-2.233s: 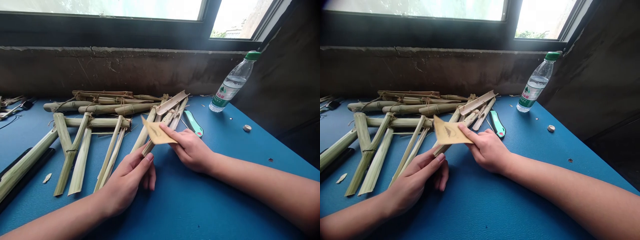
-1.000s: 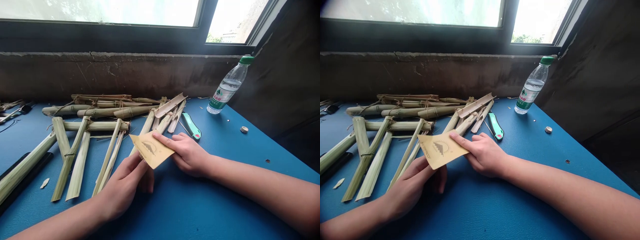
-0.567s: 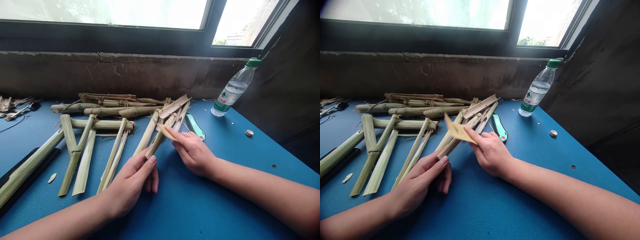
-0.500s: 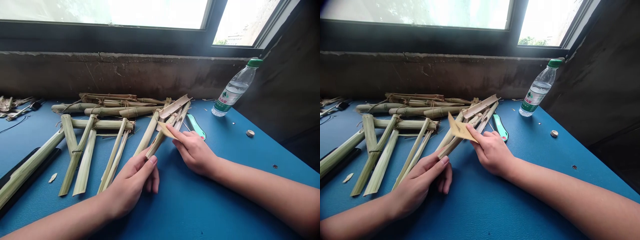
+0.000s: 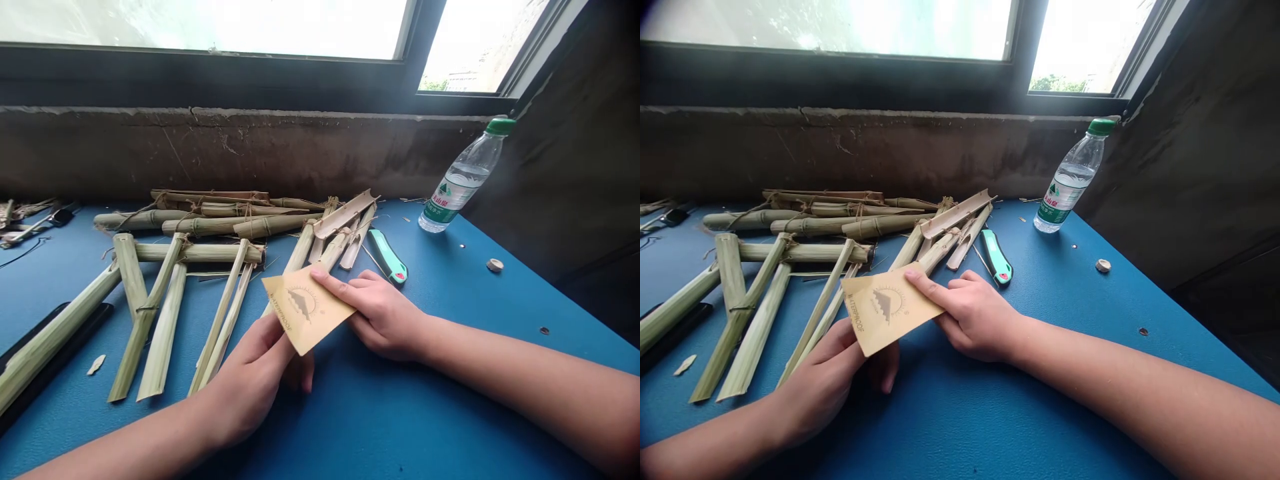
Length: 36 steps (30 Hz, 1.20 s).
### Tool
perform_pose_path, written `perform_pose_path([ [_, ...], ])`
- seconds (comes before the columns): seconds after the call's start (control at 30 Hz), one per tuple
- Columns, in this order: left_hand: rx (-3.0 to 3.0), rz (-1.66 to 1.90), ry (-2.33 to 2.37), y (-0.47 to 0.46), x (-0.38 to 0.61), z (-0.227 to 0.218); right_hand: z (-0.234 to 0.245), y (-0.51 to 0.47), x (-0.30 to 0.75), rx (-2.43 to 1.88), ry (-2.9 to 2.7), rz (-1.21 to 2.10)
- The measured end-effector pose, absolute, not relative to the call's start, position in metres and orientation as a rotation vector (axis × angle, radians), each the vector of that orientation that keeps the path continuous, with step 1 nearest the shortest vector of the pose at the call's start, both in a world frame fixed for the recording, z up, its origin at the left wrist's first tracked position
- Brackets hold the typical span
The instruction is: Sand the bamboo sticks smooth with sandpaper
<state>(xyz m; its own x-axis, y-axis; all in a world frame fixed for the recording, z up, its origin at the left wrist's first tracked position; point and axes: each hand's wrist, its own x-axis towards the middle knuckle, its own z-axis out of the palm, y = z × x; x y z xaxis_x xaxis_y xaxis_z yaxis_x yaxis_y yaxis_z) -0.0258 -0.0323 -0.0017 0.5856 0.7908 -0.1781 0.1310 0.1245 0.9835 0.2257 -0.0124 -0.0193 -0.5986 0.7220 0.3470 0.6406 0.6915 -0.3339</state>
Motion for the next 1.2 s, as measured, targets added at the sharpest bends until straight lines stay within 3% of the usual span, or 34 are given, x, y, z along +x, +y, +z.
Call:
perform_pose_path([
  [0.43, 1.391, 0.599, 0.859, -0.0317, -0.0229, -0.0037, -0.0192, -0.0136, 0.2240, -1.192, -2.361, 0.231],
  [0.67, 1.389, 0.603, 0.876, -0.0332, -0.0244, -0.0025, -0.0176, -0.0167, 0.2250, -0.965, -2.514, -0.032],
  [0.8, 1.403, 0.579, 0.878, -0.0331, -0.0251, -0.0023, -0.0191, -0.0134, 0.2250, -1.274, -2.329, 0.116],
  [0.97, 1.433, 0.585, 0.867, -0.0309, -0.0234, -0.0028, -0.0198, -0.0144, 0.2249, -1.013, -2.488, 0.164],
  [1.2, 1.420, 0.564, 0.883, -0.0329, -0.0233, 0.0000, -0.0180, -0.0134, 0.2249, -1.196, -2.295, 0.273],
])
